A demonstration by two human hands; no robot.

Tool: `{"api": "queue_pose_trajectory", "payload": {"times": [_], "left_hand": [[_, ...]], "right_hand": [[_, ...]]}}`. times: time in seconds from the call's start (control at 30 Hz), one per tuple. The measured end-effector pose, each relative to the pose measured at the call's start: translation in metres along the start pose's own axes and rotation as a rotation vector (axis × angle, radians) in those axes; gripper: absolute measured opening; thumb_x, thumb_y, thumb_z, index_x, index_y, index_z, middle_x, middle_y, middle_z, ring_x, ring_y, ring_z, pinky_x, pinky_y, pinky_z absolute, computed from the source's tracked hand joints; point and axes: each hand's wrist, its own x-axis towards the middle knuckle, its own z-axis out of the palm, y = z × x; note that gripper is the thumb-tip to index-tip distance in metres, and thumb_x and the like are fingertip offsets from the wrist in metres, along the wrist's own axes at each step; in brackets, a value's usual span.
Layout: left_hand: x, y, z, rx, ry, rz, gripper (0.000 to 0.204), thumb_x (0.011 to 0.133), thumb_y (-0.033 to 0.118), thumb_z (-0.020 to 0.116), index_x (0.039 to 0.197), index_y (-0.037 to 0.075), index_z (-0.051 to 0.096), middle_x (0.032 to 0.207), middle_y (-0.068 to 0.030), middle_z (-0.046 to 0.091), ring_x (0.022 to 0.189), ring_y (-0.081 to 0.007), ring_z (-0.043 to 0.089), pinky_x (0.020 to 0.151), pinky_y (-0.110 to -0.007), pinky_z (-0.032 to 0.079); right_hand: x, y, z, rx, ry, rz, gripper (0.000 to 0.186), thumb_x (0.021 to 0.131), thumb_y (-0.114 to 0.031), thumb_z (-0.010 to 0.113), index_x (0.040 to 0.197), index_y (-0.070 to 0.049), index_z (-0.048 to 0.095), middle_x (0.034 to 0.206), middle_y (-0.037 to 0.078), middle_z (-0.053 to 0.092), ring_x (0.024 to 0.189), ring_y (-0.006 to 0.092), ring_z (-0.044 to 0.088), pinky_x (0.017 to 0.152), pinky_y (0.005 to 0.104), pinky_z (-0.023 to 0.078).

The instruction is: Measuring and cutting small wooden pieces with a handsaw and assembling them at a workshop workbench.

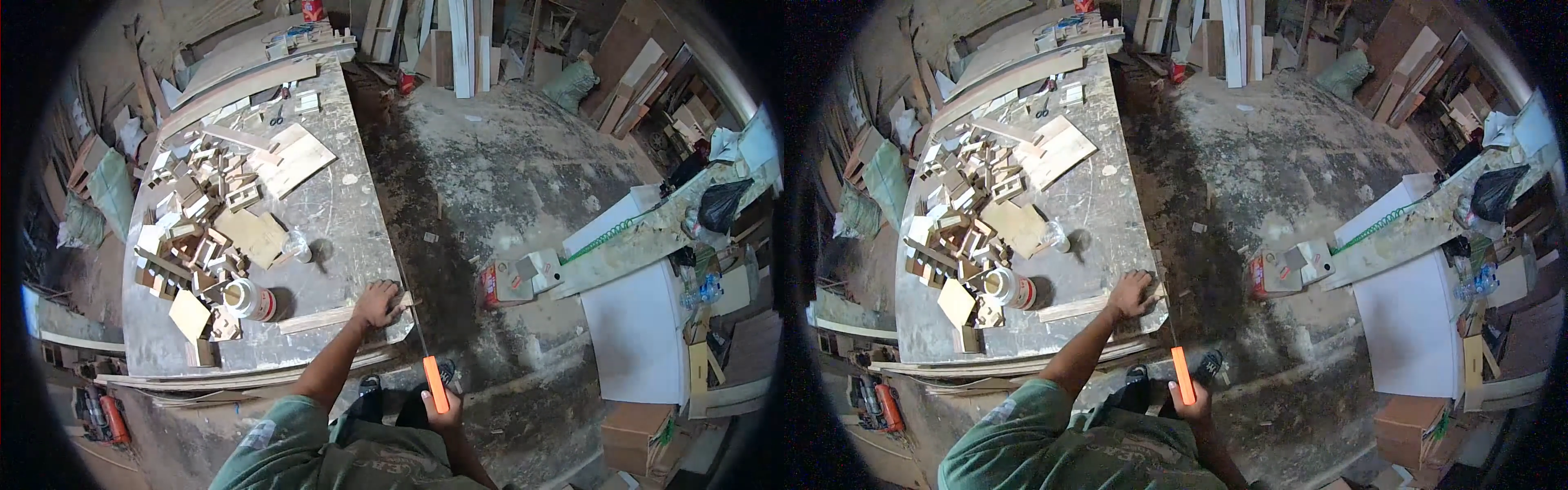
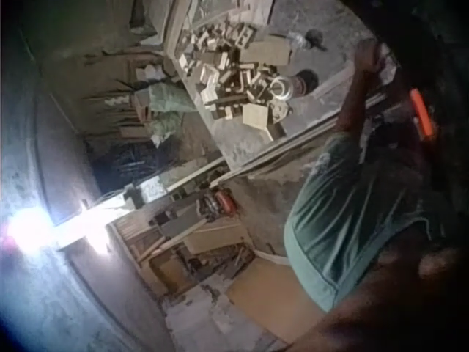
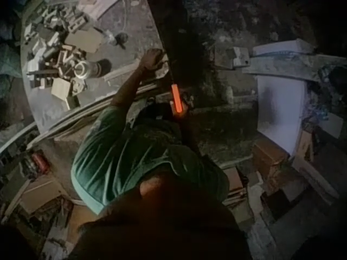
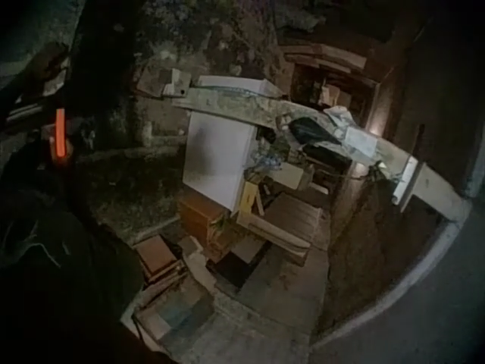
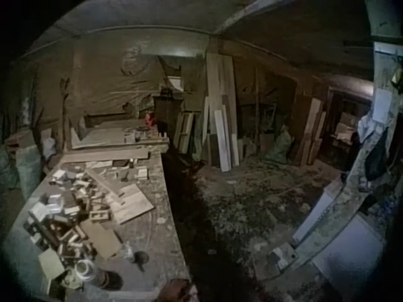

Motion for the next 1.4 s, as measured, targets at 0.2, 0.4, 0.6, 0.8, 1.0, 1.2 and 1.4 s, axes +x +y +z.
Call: {"api": "queue_pose_trajectory", "payload": {"times": [0.2, 0.4, 0.6, 0.8, 1.0, 1.2, 1.4], "left_hand": [[0.0, -0.001, 0.001, -0.015, -0.083, -0.031, 0.056, 0.084, 0.042, 0.061, 0.122, 0.001, 0.051, 0.126, -0.0219, 0.052, 0.117, -0.0429, 0.047, 0.102, -0.05, 0.035], [0.002, -0.005, 0.006, 0.004, -0.068, -0.025, 0.055, 0.085, 0.046, 0.06, 0.117, 0.002, 0.052, 0.121, -0.0203, 0.053, 0.113, -0.0409, 0.049, 0.097, -0.049, 0.037], [0.001, -0.001, 0.003, 0.005, -0.018, -0.015, 0.052, 0.082, 0.045, 0.062, 0.114, 0.004, 0.053, 0.114, -0.0172, 0.054, 0.108, -0.0381, 0.051, 0.092, -0.049, 0.038], [0.001, -0.004, 0.007, 0.016, -0.002, -0.003, 0.052, 0.082, 0.044, 0.062, 0.114, 0.005, 0.053, 0.115, -0.0162, 0.054, 0.11, -0.0369, 0.05, 0.093, -0.049, 0.04], [-0.002, -0.012, 0.01, 0.029, -0.017, -0.008, 0.054, 0.083, 0.045, 0.061, 0.116, 0.004, 0.052, 0.116, -0.0178, 0.054, 0.111, -0.038, 0.049, 0.094, -0.049, 0.039], [0.004, 0.002, 0.004, 0.007, -0.057, -0.064, 0.052, 0.083, 0.045, 0.062, 0.112, 0.004, 0.053, 0.112, -0.0171, 0.055, 0.109, -0.0381, 0.05, 0.094, -0.049, 0.038], [0.0, -0.002, 0.007, -0.002, 0.014, -0.021, 0.052, 0.083, 0.047, 0.064, 0.11, 0.004, 0.053, 0.111, -0.0159, 0.055, 0.108, -0.0376, 0.05, 0.093, -0.049, 0.039]], "right_hand": [[0.03, -0.013, 0.01, 0.003, 0.019, -0.122, 0.02, 0.086, -0.017, 0.072, 0.085, 0.001, 0.063, 0.066, 0.013, 0.06, 0.058, 0.023, 0.06, 0.057, 0.0345, 0.047], [0.025, 0.011, 0.014, -0.042, 0.051, -0.228, 0.02, 0.085, -0.017, 0.073, 0.083, 0.0, 0.063, 0.067, 0.014, 0.06, 0.06, 0.026, 0.062, 0.056, 0.0359, 0.047], [0.023, 0.003, 0.011, -0.021, 0.022, -0.227, 0.019, 0.087, -0.017, 0.071, 0.083, -0.001, 0.062, 0.065, 0.009, 0.058, 0.058, 0.0191, 0.057, 0.055, 0.0334, 0.045], [0.021, -0.001, 0.01, -0.004, 0.025, -0.204, 0.019, 0.087, -0.017, 0.071, 0.085, 0.0, 0.062, 0.066, 0.009, 0.058, 0.057, 0.0172, 0.055, 0.056, 0.0325, 0.046], [0.009, -0.009, 0.003, -0.046, 0.031, -0.205, 0.021, 0.086, -0.019, 0.073, 0.084, -0.001, 0.062, 0.064, 0.009, 0.058, 0.057, 0.0206, 0.058, 0.055, 0.0338, 0.046], [0.009, 0.008, 0.002, -0.055, 0.034, -0.155, 0.023, 0.085, -0.019, 0.073, 0.078, -0.001, 0.06, 0.061, 0.01, 0.056, 0.055, 0.0212, 0.057, 0.052, 0.0345, 0.044], [0.009, 0.011, 0.0, -0.026, 0.033, -0.274, 0.026, 0.087, -0.021, 0.072, 0.075, -0.003, 0.059, 0.057, 0.008, 0.051, 0.049, 0.0192, 0.05, 0.05, 0.0346, 0.042]]}}
